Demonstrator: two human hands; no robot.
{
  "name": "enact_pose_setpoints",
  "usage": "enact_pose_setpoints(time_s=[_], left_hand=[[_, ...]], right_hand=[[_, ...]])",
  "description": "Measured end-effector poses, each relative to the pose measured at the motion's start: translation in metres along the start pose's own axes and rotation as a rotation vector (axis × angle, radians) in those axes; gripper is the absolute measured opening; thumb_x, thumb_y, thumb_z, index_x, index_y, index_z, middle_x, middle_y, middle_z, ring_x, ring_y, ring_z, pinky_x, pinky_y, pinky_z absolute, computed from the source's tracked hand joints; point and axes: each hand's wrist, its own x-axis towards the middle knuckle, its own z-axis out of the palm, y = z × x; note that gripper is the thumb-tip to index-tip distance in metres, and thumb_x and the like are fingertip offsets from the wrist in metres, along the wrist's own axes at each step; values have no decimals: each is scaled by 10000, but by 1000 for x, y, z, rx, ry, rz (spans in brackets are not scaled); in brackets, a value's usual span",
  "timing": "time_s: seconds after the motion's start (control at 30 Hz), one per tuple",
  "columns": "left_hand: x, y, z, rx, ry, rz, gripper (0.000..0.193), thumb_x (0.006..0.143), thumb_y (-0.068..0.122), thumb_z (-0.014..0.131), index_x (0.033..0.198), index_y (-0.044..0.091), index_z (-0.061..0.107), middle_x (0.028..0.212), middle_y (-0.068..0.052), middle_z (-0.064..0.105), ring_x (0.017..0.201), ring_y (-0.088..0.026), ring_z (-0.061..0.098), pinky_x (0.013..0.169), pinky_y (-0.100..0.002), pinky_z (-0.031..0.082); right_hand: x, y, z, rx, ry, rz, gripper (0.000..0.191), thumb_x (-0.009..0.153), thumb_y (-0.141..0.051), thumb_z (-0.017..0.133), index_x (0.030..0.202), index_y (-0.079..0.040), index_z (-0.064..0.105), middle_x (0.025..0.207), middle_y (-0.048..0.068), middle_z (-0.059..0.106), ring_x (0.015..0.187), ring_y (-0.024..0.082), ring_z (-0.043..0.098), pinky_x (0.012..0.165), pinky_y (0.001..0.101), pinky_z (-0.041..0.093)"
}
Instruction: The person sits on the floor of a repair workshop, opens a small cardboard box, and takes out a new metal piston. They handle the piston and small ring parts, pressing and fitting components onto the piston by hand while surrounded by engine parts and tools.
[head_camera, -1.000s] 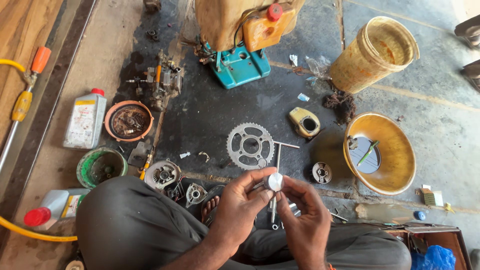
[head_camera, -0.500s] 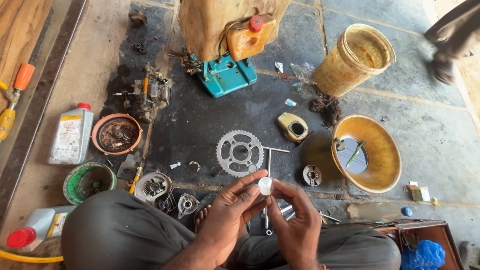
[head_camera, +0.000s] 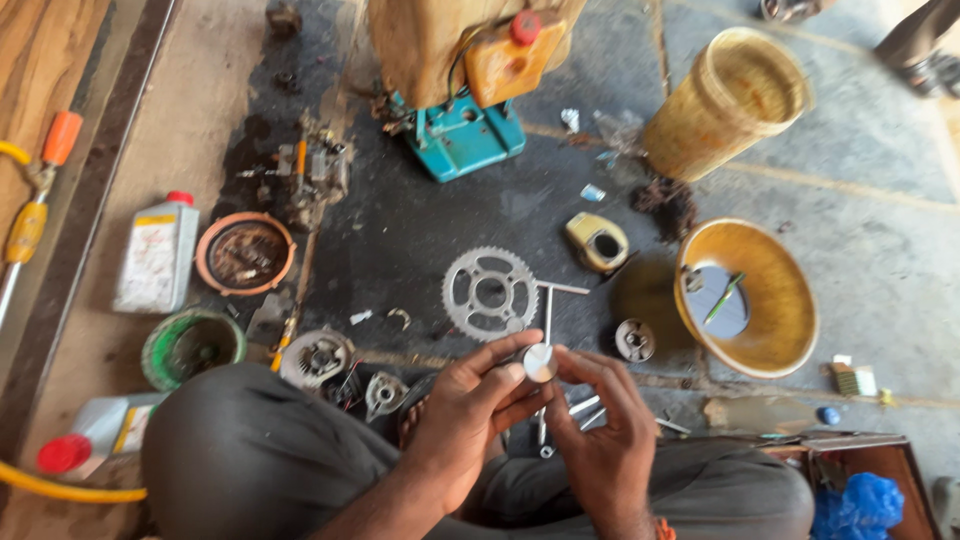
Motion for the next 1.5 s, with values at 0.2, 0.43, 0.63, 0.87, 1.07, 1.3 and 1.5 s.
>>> enact_pose_setpoints(time_s=[0.2,0.43,0.63,0.87,1.07,1.3,1.5], left_hand=[[2,-6,-3,-19,16,40,354,981,108,586,1314,-9,618,1142,-129,717,1005,-175,713,984,-343,589],[1,-6,-1,-10,39,30,320,975,108,579,1271,6,643,1125,-131,724,1012,-184,723,990,-347,598],[0,-6,-2,-32,18,31,294,985,117,570,1246,3,642,1132,-127,719,1040,-181,720,991,-344,595],[1,-7,-3,-32,2,37,297,983,128,578,1245,5,645,1138,-123,713,1062,-178,714,1002,-347,598],[1,-6,-2,-13,4,19,293,978,124,572,1236,9,650,1150,-128,720,1071,-186,714,1020,-358,591],[2,-5,-4,43,4,7,303,991,145,553,1229,-9,657,1126,-135,728,1034,-185,721,996,-361,597],[2,-5,-7,124,47,-1,360,986,141,528,1269,-30,669,1087,-142,732,961,-175,726,956,-359,609]], right_hand=[[-2,-1,3,-26,-15,34,373,807,17,753,1175,-46,738,1003,55,752,896,127,732,814,270,572],[-4,2,5,-1,-12,51,396,797,36,740,1184,-47,736,992,48,747,870,111,713,806,256,564],[-4,8,2,75,-71,117,393,813,33,746,1196,-54,741,932,27,716,835,97,673,761,245,556],[-4,12,-2,203,-106,151,399,824,35,748,1217,-34,734,948,30,682,866,96,642,763,234,538],[-4,14,-3,196,-127,150,411,819,26,755,1224,-40,740,926,28,682,863,96,642,779,237,535],[0,12,-6,90,-162,183,376,802,-37,795,1176,-62,765,862,22,689,810,97,657,746,249,546],[-1,9,-6,61,-169,185,393,779,-43,806,1170,-75,775,860,25,713,792,99,686,709,254,556]])
